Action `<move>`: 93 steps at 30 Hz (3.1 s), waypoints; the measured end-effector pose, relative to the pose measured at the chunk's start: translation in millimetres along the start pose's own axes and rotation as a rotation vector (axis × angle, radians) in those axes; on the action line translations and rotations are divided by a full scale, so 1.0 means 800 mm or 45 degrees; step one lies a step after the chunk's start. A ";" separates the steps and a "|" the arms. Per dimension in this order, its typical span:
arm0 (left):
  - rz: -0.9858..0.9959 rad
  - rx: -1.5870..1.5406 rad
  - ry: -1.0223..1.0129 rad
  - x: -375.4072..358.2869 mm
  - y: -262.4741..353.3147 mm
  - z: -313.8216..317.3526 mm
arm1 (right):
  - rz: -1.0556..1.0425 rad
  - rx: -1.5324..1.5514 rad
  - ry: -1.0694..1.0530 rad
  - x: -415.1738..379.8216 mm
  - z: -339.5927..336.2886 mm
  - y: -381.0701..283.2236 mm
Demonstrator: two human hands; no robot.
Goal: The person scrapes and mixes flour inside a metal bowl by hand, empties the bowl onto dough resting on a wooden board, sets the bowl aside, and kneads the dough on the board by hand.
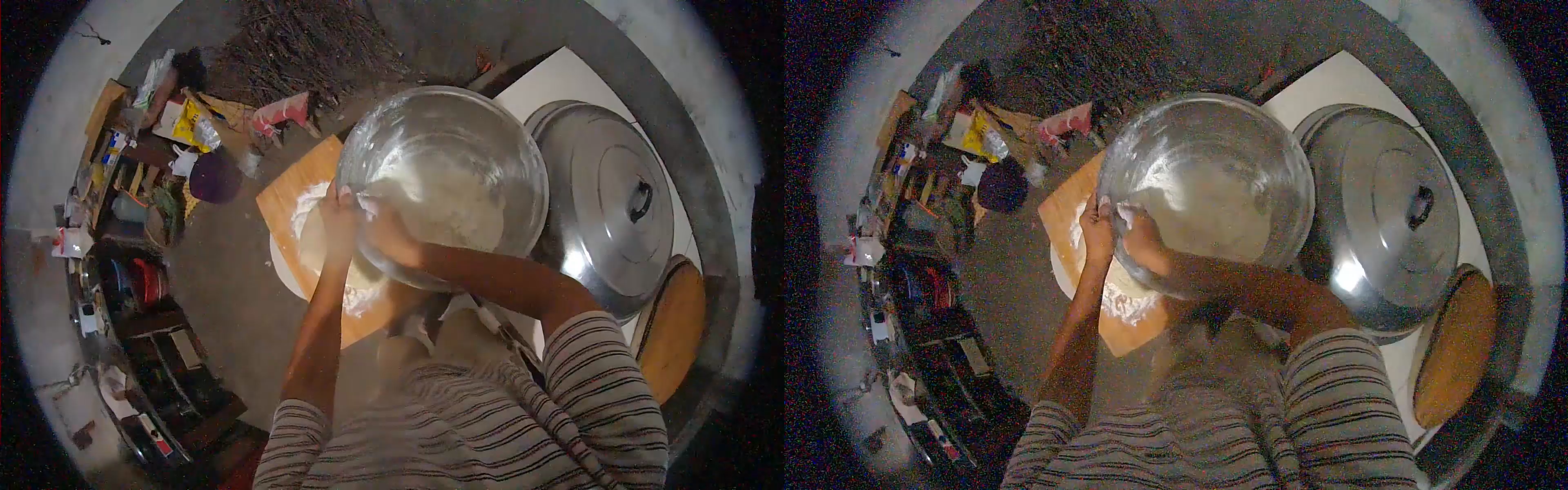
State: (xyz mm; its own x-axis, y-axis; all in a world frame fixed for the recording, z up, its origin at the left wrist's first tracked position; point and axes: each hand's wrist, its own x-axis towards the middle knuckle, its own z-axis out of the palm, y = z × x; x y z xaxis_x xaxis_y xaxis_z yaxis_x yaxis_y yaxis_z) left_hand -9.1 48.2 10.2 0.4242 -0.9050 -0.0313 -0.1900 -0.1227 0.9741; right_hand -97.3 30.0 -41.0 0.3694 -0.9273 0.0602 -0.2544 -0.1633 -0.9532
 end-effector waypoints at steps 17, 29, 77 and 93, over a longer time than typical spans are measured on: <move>0.173 0.178 0.042 -0.003 -0.010 0.000 | 0.096 -0.830 0.562 0.184 -0.028 0.108; 0.082 0.067 -0.071 0.001 -0.008 -0.005 | -0.375 -0.471 0.464 0.085 0.065 0.107; -0.359 -0.719 0.274 0.022 -0.034 0.005 | -0.541 -1.336 -0.897 -0.154 -0.277 -0.005; -0.359 -0.681 0.283 0.013 -0.054 0.007 | -0.477 -0.675 -0.559 -0.075 -0.047 -0.026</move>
State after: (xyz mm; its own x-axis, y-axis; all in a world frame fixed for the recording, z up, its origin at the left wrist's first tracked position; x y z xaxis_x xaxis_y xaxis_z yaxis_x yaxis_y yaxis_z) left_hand -1.0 41.6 -33.5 0.5777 -0.7547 -0.3111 0.3990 -0.0714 0.9142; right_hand -148.1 76.4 -13.5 0.8063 -0.5787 0.1221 -0.3949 -0.6805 -0.6172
